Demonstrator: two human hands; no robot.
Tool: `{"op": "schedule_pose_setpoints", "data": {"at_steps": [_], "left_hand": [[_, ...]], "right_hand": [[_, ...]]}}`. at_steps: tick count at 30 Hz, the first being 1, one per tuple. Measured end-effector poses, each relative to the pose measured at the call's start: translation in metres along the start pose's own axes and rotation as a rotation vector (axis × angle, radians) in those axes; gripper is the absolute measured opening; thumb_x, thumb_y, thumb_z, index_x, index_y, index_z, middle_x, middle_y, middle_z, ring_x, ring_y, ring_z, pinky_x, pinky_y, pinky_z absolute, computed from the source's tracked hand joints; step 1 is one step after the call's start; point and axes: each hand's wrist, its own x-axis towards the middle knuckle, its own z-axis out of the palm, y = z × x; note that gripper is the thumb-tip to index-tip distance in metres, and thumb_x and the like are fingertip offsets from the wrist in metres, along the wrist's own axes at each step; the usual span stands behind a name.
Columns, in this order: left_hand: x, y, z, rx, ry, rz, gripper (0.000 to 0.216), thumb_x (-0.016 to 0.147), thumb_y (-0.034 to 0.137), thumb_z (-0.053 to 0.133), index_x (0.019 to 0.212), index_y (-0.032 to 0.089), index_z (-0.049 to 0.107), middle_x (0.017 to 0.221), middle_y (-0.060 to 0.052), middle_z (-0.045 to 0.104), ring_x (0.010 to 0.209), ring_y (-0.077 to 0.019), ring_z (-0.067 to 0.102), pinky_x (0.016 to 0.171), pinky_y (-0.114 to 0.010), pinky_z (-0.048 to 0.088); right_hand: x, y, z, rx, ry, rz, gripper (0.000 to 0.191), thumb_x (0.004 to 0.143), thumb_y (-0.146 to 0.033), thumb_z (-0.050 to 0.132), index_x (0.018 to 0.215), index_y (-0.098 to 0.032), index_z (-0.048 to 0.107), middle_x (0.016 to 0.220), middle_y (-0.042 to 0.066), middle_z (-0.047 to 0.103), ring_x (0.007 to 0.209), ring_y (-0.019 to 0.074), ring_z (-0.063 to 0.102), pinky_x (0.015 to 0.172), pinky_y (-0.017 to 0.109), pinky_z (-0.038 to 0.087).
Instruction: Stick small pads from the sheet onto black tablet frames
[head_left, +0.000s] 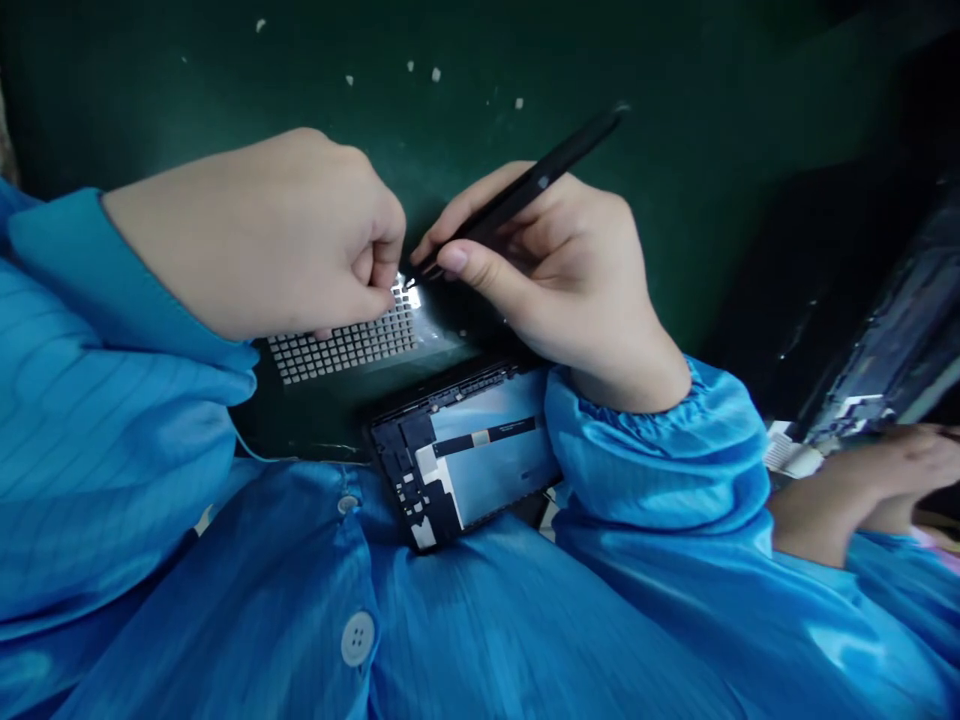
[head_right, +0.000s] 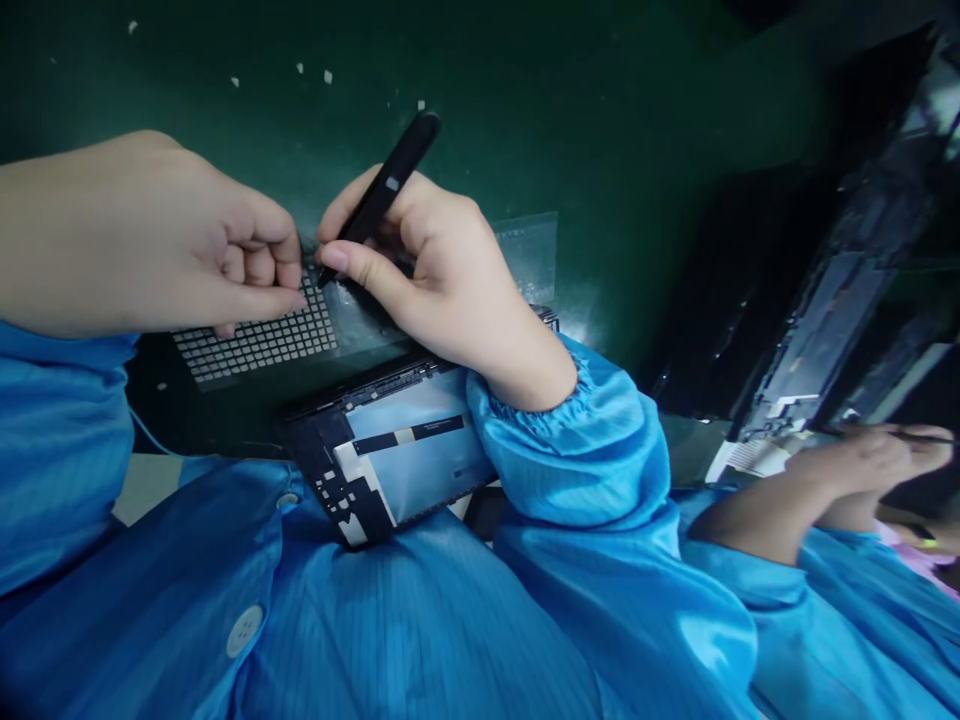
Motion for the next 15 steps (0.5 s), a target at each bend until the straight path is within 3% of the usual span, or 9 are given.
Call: {"op": "schedule_pose_setpoints", "data": {"at_steps": [5, 7, 9, 12, 15], "left_hand": [[-0.001, -0.005, 0.001, 0.002, 0.001, -0.008, 0.036, 0.091, 0.050, 0.060, 0.091, 0.020, 0.080, 0.084, -0.003, 0.075, 0.114, -0.0316, 0.076, 0.125, -0.057, 0.052], [-0.001, -0.007, 0.001, 0.018, 0.012, 0.012, 0.040, 0.090, 0.052, 0.057, 0.091, 0.020, 0.080, 0.085, -0.003, 0.076, 0.108, -0.0295, 0.076, 0.122, -0.057, 0.054], [-0.001, -0.011, 0.001, 0.043, 0.019, 0.028, 0.047, 0.089, 0.058, 0.052, 0.093, 0.021, 0.080, 0.083, -0.002, 0.075, 0.098, -0.0260, 0.075, 0.118, -0.056, 0.055], [0.000, -0.017, 0.002, 0.076, 0.009, -0.005, 0.057, 0.087, 0.069, 0.047, 0.095, 0.024, 0.080, 0.076, 0.002, 0.073, 0.082, -0.0203, 0.072, 0.113, -0.052, 0.058], [0.001, -0.021, 0.004, 0.058, 0.003, -0.005, 0.058, 0.087, 0.073, 0.049, 0.093, 0.024, 0.080, 0.072, 0.003, 0.070, 0.076, -0.0192, 0.070, 0.112, -0.049, 0.058]], "right_hand": [[0.011, 0.003, -0.003, -0.007, -0.039, 0.006, 0.040, 0.084, -0.062, 0.093, 0.099, -0.028, 0.080, 0.105, 0.001, 0.084, 0.097, 0.0194, 0.080, 0.090, 0.032, 0.070], [0.012, 0.008, -0.005, 0.112, -0.067, -0.044, 0.039, 0.085, -0.058, 0.095, 0.099, -0.025, 0.079, 0.100, 0.001, 0.084, 0.090, 0.0170, 0.080, 0.084, 0.029, 0.070], [0.000, 0.009, -0.006, 0.285, 0.014, -0.071, 0.031, 0.093, -0.050, 0.090, 0.098, -0.022, 0.077, 0.096, 0.001, 0.085, 0.081, 0.0147, 0.080, 0.075, 0.027, 0.068], [-0.044, 0.004, -0.001, 0.344, 0.423, -0.010, 0.009, 0.104, -0.031, 0.079, 0.100, -0.024, 0.078, 0.093, 0.000, 0.085, 0.074, 0.0130, 0.077, 0.069, 0.027, 0.064], [-0.092, 0.003, 0.017, 0.209, 0.862, 0.029, 0.005, 0.105, -0.024, 0.077, 0.101, -0.025, 0.079, 0.088, -0.001, 0.081, 0.073, 0.0119, 0.075, 0.070, 0.025, 0.062]]}}
